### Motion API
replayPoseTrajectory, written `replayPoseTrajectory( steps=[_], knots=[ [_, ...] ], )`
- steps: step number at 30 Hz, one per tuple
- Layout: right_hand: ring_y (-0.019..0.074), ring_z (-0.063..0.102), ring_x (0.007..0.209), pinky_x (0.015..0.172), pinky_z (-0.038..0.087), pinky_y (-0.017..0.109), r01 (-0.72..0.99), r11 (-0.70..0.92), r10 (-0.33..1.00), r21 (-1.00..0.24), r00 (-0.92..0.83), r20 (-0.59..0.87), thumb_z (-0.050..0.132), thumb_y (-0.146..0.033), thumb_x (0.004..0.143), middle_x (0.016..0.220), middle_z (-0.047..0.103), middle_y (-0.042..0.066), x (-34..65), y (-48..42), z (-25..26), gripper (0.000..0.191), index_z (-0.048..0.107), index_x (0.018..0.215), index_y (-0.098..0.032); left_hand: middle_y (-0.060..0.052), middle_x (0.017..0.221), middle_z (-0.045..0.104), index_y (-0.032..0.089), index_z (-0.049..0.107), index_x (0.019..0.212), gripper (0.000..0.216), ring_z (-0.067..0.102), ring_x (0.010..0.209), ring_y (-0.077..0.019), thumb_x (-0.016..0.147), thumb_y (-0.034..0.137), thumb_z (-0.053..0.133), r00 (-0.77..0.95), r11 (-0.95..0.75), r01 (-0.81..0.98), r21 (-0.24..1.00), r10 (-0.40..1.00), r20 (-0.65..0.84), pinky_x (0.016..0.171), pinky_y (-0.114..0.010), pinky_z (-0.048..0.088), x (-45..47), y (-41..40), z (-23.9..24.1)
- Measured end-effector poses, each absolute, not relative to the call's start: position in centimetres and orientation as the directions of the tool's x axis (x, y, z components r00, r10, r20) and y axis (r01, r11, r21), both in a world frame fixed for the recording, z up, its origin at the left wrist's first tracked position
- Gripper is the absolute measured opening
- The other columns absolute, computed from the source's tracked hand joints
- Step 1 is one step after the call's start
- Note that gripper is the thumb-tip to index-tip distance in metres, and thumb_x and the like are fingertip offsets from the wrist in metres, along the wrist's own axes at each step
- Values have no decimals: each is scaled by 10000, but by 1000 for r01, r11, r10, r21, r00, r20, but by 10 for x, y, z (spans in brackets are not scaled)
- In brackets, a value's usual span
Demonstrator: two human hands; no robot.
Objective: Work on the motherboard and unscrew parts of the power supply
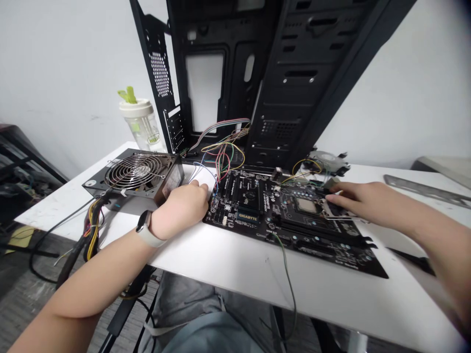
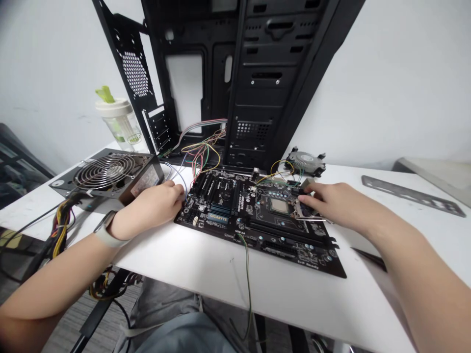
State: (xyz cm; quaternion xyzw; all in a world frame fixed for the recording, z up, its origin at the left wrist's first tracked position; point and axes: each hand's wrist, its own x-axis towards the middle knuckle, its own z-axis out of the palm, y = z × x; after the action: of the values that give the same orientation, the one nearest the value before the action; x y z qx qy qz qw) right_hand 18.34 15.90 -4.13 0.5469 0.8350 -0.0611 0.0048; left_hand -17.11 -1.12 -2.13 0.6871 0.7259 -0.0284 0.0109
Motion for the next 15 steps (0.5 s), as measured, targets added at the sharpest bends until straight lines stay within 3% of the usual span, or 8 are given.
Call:
replayPoseTrajectory(
  steps=[8,15],
  knots=[
    [247,638,695,757,474,398,921,343,936,-185,-353,-20,474,-598,809,788,715,75,179,151,-30,446,698,994,-260,-187,928,698,101,545,1085,303,698,813,-267,923,166,298,4,-3,999,39,999,-39,723,-363,508,-178,-11,-23],
    [277,638,779,763,447,401,952,127,992,-278,-118,49,506,-589,726,796,699,95,168,139,-13,460,723,926,-236,-179,959,709,131,516,1059,269,708,863,-311,903,216,314,-28,30,997,67,999,-32,732,-386,508,-172,-13,-20]
  ],
)
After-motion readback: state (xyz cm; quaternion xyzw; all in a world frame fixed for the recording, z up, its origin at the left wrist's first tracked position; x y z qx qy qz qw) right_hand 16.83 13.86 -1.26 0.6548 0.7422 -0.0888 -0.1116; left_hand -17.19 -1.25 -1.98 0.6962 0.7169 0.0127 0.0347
